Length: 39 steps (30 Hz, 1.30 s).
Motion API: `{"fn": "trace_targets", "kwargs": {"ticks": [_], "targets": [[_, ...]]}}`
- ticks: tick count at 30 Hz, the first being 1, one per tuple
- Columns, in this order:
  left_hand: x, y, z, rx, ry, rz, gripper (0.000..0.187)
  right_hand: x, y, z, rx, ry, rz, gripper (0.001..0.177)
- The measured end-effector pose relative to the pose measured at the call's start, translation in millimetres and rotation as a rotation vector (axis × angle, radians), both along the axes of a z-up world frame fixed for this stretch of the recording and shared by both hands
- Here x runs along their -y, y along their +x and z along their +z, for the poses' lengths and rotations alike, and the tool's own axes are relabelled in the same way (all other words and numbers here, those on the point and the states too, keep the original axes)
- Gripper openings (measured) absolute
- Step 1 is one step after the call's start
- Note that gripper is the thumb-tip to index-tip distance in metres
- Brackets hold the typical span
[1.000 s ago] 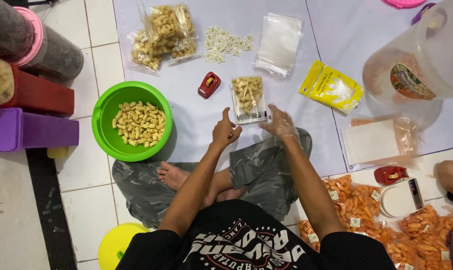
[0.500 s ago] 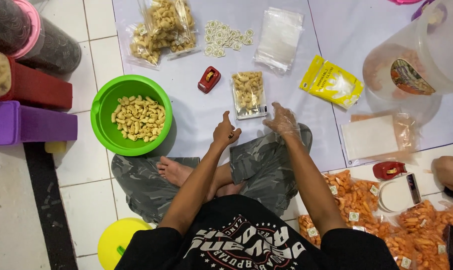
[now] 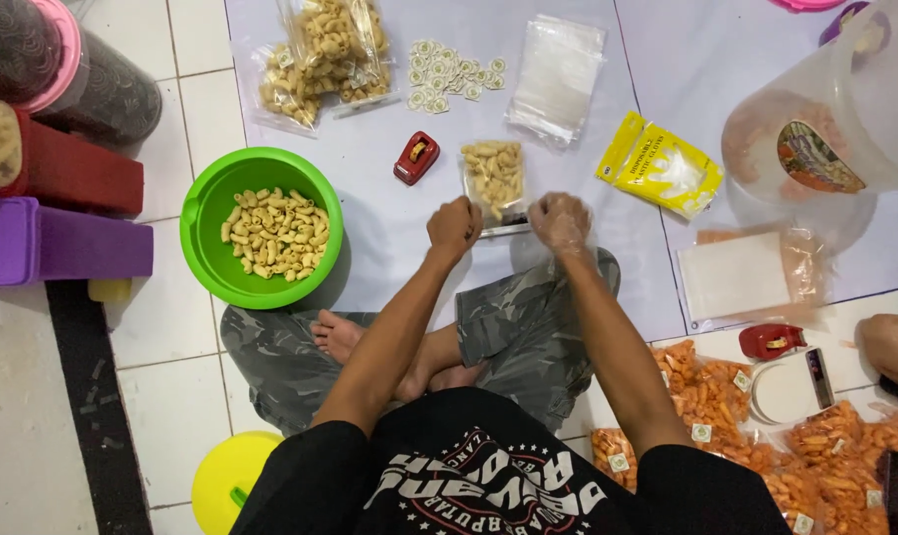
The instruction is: Packaging macaroni snacks into small plastic bags, weighing them on a digital scale, and sealing them.
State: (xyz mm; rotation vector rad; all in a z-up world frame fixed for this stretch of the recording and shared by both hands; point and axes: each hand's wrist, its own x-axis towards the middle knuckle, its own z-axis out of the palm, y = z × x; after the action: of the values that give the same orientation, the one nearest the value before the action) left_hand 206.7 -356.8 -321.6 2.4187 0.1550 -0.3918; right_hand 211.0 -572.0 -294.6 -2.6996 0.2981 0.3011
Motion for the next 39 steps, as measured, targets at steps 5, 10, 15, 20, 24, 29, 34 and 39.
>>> {"fn": "trace_targets", "kwargs": {"ticks": [5, 10, 15, 20, 24, 29, 34, 39], "targets": [[-4.4, 27.2, 108.1, 0.061, 0.008, 0.069, 0.040, 5.4, 26.9, 44.7, 0.171, 0.077, -0.070, 0.028], [-6.9, 32.6, 154.2, 0.244, 0.014, 0.086, 0.036, 3.0, 31.7, 93.4, 0.336, 0.109, -0.042, 0.025], [-29.1, 18.3, 175.9, 0.266, -0.211, 0.126, 0.033, -10.8, 20.3, 140.5, 0.584, 0.386, 0.191, 0.014], [-57.9, -5.4, 71.5, 0.221, -1.271, 0.541, 0.026, -56.1, 4.2, 219.2, 0.404, 0.901, 0.175, 0.014], [-46.4, -64.2, 33.6, -0.203, -1.837, 0.387, 0.084, -87.4, 8.6, 240.4, 0.195, 1.103, 0.158, 0.016], [-68.4, -65.7, 27.7, -0.121, -2.113, 0.117, 0.088, -139.6, 4.7, 259.8, 0.044, 1.243, 0.182, 0.024], [-148.7, -74.8, 15.5, 0.106, -2.005, 0.355, 0.056, -202.2, 12.6, 242.2, 0.022, 1.259, 0.255, 0.020], [-207.9, -106.3, 10.8, 0.183, -1.922, 0.543, 0.041, -264.4, 13.7, 159.4, -0.170, 1.521, 0.799, 0.076]]}}
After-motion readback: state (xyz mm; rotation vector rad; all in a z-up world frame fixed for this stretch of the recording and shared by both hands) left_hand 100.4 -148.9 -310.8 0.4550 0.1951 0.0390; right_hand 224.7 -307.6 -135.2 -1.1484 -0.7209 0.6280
